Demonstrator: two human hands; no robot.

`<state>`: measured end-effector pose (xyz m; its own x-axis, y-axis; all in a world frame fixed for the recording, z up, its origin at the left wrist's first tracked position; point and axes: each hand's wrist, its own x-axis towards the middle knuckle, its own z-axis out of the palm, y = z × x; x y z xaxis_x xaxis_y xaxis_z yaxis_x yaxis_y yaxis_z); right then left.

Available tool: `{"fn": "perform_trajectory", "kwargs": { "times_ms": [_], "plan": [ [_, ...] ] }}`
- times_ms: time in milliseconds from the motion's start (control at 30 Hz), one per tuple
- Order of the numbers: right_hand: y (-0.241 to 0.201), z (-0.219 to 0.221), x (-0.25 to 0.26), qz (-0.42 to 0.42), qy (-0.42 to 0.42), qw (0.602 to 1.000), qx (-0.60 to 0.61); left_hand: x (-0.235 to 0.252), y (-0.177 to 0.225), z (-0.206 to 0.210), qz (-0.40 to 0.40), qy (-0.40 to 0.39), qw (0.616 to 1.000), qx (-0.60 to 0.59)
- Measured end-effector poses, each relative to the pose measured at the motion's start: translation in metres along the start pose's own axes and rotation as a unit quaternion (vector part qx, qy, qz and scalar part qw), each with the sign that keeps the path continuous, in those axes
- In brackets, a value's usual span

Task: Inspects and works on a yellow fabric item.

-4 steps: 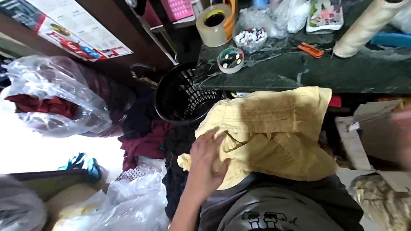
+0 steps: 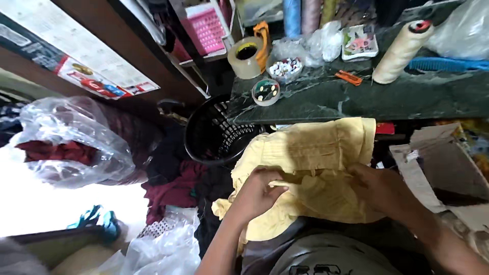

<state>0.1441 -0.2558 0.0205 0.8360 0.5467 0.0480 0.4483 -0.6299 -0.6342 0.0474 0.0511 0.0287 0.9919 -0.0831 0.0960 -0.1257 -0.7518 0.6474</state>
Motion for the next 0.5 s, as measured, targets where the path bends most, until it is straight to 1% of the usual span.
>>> {"fn": "perform_trajectory", "kwargs": {
  "times_ms": [67, 133, 200, 267, 367, 433, 500],
  "plan": [
    [0.013, -0.009, 0.002, -0.045, 0.061, 0.996, 0.055, 0.019, 0.0, -0.016, -0.037, -0.05, 0.994, -0.094],
    [0.021, -0.028, 0.003, -0.033, 0.106, 0.99, 0.082, 0.033, -0.006, -0.024, -0.055, -0.086, 0.978, -0.18],
    [0.027, -0.04, 0.006, -0.007, 0.139, 0.988, 0.065, 0.048, -0.008, -0.027, -0.067, -0.121, 0.964, -0.227],
    [0.032, -0.041, 0.008, 0.009, 0.162, 0.986, 0.042, 0.06, -0.003, -0.027, -0.089, -0.161, 0.953, -0.239],
    [0.034, -0.037, 0.005, 0.016, 0.174, 0.984, 0.038, 0.07, 0.005, -0.024, -0.11, -0.197, 0.947, -0.227],
    [0.037, -0.034, 0.004, 0.024, 0.177, 0.983, 0.044, 0.073, 0.004, -0.026, -0.119, -0.212, 0.946, -0.214],
    [0.039, -0.03, 0.004, 0.047, 0.163, 0.985, 0.033, 0.075, 0.003, -0.028, -0.134, -0.211, 0.945, -0.21]
  ]
}}
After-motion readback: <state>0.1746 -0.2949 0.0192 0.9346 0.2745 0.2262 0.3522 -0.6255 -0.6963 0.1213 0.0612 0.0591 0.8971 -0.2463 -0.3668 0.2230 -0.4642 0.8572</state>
